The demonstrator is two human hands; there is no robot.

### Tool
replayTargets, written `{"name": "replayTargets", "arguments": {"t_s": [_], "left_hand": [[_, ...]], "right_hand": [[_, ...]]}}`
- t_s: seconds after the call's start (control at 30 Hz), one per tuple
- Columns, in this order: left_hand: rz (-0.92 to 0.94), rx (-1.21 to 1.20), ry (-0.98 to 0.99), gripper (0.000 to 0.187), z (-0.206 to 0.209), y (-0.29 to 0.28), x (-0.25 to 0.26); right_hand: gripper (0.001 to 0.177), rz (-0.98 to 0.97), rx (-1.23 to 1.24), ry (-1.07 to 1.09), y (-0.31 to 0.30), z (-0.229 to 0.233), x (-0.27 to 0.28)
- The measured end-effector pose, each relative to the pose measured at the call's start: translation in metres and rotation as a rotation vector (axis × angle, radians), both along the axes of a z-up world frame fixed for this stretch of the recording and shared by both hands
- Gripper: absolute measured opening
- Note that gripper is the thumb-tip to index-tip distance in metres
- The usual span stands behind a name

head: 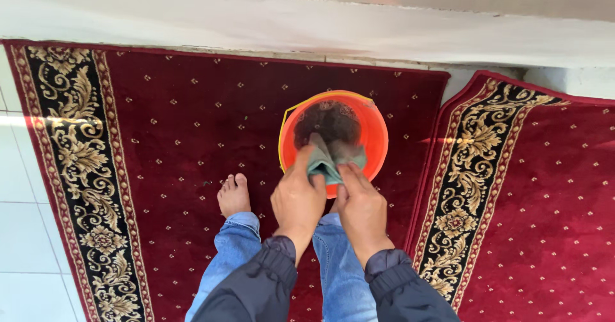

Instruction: The person cleans a window sill and the glass pane using a spray bottle and a cloth. They repeatedly spray the surfaces and wipe them down, occasionally dipping the cloth into a bucket of water to rinse it.

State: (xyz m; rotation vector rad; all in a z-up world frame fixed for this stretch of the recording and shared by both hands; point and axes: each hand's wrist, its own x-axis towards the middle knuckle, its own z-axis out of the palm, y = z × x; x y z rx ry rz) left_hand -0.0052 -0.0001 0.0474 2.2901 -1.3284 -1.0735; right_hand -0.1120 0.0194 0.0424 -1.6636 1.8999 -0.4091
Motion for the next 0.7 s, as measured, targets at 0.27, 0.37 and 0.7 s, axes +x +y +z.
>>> {"name": "replayTargets", "arguments": {"t_s": [0.27, 0.37, 0.7], "left_hand": [[0.003, 0.082, 0.024, 0.021, 0.005, -0.002, 0.001], [-0.044, 0.246, 0.028, 0.024, 0.01, 0.004, 0.0], [-0.001, 0.15, 0.45, 0.04, 0.001, 0.041, -0.014]], "right_hand": [[0.025, -0.258, 0.238, 0.039, -0.008, -0.003, -0.016], [0.024, -0.457, 0.395, -0.06, -0.013, -0.01, -0.014], [0.034, -0.85, 0.484, -0.957, -0.012, -0.005, -0.006]]}}
